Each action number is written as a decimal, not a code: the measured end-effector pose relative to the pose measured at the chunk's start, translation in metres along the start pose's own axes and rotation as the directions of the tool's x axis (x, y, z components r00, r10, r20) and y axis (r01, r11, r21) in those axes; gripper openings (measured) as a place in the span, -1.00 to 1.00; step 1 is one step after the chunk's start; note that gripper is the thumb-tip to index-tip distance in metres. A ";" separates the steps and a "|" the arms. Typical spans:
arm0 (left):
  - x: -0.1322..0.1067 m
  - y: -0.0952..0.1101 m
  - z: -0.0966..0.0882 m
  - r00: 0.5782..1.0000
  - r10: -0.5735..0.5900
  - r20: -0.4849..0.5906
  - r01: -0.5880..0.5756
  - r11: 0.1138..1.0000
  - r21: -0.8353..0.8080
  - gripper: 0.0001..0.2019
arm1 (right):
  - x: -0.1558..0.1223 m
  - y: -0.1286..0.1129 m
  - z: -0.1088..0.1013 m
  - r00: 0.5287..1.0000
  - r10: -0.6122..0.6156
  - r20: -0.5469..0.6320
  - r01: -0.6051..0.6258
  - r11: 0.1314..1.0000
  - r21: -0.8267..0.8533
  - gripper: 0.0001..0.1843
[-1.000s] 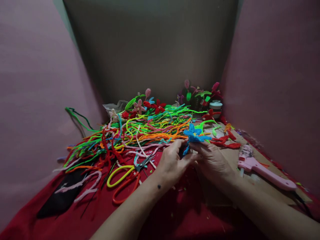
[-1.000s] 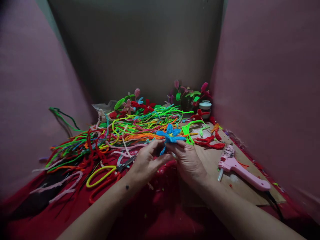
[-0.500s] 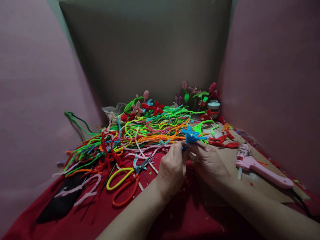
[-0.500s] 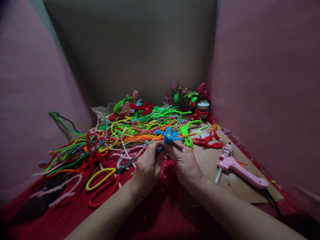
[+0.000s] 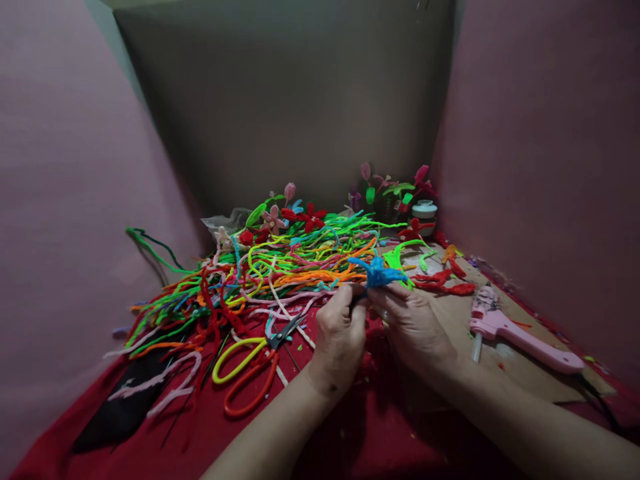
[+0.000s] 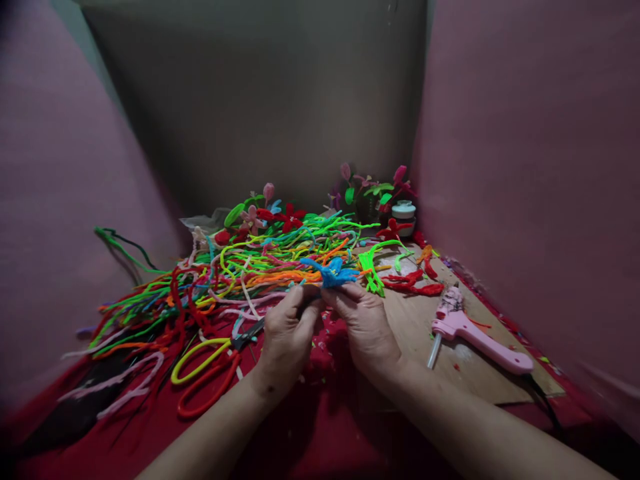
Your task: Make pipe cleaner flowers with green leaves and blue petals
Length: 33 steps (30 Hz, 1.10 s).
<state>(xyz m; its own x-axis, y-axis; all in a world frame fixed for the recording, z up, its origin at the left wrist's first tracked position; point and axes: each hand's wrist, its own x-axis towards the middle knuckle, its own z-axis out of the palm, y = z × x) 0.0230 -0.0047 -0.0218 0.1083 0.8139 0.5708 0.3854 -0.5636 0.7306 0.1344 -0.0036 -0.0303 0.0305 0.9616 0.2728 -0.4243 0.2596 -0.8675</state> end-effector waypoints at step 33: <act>0.014 0.008 -0.018 0.737 -0.284 0.614 0.676 0.313 -0.667 -0.82 | 0.010 -0.013 -0.008 0.928 0.224 0.296 -0.285 0.941 0.181 -0.81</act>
<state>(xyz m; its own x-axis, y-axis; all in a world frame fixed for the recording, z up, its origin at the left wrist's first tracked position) 0.0112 -0.0006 -0.0008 0.5328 0.8460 -0.0169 -0.4174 0.2802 0.8645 0.1475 0.0033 -0.0199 -0.3347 0.9247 0.1816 -0.5715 -0.0460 -0.8193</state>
